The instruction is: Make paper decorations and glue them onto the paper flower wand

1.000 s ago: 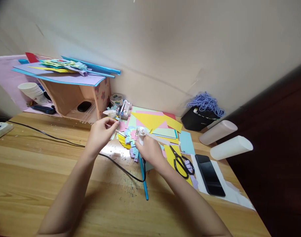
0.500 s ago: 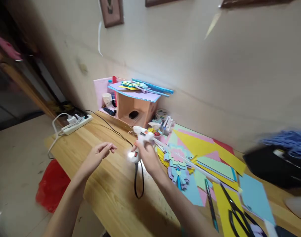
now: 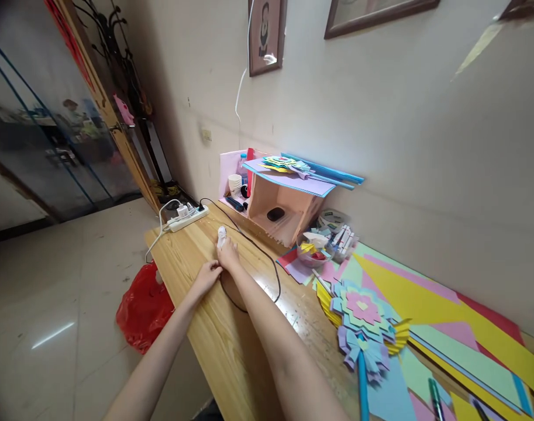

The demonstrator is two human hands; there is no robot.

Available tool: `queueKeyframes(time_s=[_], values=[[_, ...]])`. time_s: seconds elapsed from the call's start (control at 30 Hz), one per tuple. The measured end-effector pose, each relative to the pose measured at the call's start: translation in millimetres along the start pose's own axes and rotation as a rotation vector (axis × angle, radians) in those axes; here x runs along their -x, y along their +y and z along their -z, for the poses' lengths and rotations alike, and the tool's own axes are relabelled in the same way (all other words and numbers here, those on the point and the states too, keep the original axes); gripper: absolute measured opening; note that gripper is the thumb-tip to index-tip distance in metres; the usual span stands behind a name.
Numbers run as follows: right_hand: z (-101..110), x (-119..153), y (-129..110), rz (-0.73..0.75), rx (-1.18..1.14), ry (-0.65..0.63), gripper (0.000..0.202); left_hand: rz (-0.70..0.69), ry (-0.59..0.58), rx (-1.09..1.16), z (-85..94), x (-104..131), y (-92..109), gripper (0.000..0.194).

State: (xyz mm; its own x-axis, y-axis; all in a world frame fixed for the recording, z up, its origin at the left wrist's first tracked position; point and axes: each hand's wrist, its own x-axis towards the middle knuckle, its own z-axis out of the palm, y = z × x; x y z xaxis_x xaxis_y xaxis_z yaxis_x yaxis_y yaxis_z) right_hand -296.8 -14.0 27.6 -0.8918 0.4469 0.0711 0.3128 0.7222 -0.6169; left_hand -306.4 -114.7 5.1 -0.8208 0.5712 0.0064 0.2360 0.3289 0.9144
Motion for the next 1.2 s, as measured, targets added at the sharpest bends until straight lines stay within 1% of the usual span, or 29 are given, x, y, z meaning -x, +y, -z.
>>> queueKeyframes(time_s=[0.07,0.13,0.2,0.23,0.27,0.33,0.4,0.43,0.47,0.5,0.57,0.63,0.67,0.73,0.77,0.83,0.9,0.97,1.07,1.13,1.2], values=[[2.0,0.7,3.6,-0.010,0.017,-0.004,0.032,-0.013,-0.008,-0.027,-5.3,0.5,-0.9,0.010],[8.6,6.1,5.5,0.003,0.029,-0.005,0.030,-0.037,-0.015,-0.064,-9.9,4.9,2.3,0.013],[23.0,18.9,8.3,0.035,0.036,0.008,0.028,-0.073,-0.030,-0.105,-15.4,11.2,9.3,0.015],[33.6,29.0,11.5,0.054,0.040,0.022,0.028,-0.096,-0.047,-0.123,-19.2,14.5,14.2,0.017],[46.6,41.7,16.3,0.076,0.044,0.036,0.027,-0.120,-0.073,-0.138,-24.0,17.7,19.9,0.018],[79.1,75.0,31.7,0.130,0.048,0.038,0.023,-0.176,-0.154,-0.162,-37.5,23.5,33.6,0.019],[117.9,117.1,54.2,0.148,0.047,0.032,0.016,-0.242,-0.273,-0.173,-56.6,29.0,49.7,0.019],[138.6,140.2,67.7,0.158,0.037,0.062,0.017,-0.280,-0.337,-0.171,-68.1,31.9,58.4,0.019],[159.3,164.0,82.2,0.124,0.018,0.123,0.016,-0.317,-0.396,-0.167,-80.6,35.3,67.4,0.020],[179.4,187.9,97.5,0.054,-0.003,0.192,0.015,-0.348,-0.450,-0.162,-94.1,39.1,76.4,0.019],[214.8,233.5,129.0,-0.156,-0.020,0.307,0.016,-0.418,-0.527,-0.150,-122.4,48.5,93.8,0.019],[240.0,273.1,159.0,-0.368,0.018,0.431,0.015,-0.514,-0.568,-0.142,-150.5,60.1,108.8,0.019],[248.0,289.6,172.4,-0.471,0.053,0.475,0.015,-0.567,-0.579,-0.138,-163.7,66.4,114.9,0.019],[255.3,314.4,194.5,-0.622,0.104,0.492,0.013,-0.659,-0.588,-0.136,-186.9,78.9,123.9,0.019],[255.4,322.7,202.9,-0.663,0.114,0.483,0.013,-0.687,-0.589,-0.136,-196.7,84.7,126.7,0.018],[251.3,331.7,214.2,-0.700,0.113,0.459,0.012,-0.723,-0.571,-0.136,-211.9,94.1,129.3,0.017],[245.2,332.6,219.2,-0.706,0.100,0.442,0.011,-0.744,-0.533,-0.125,-221.6,100.4,128.9,0.016],[239.8,327.8,220.0,-0.683,0.077,0.427,0.012,-0.759,-0.489,-0.107,-226.7,103.7,126.8,0.016],[234.7,314.2,218.9,-0.603,0.029,0.412,0.013,-0.775,-0.447,-0.086,-228.9,104.9,122.9,0.015],[232.3,303.7,219.9,-0.561,0.005,0.412,0.012,-0.771,-0.449,-0.085,-228.4,104.3,120.7,0.015],[230.1,294.4,223.0,-0.551,-0.012,0.414,0.012,-0.754,-0.469,-0.093,-227.4,102.9,119.1,0.016]])
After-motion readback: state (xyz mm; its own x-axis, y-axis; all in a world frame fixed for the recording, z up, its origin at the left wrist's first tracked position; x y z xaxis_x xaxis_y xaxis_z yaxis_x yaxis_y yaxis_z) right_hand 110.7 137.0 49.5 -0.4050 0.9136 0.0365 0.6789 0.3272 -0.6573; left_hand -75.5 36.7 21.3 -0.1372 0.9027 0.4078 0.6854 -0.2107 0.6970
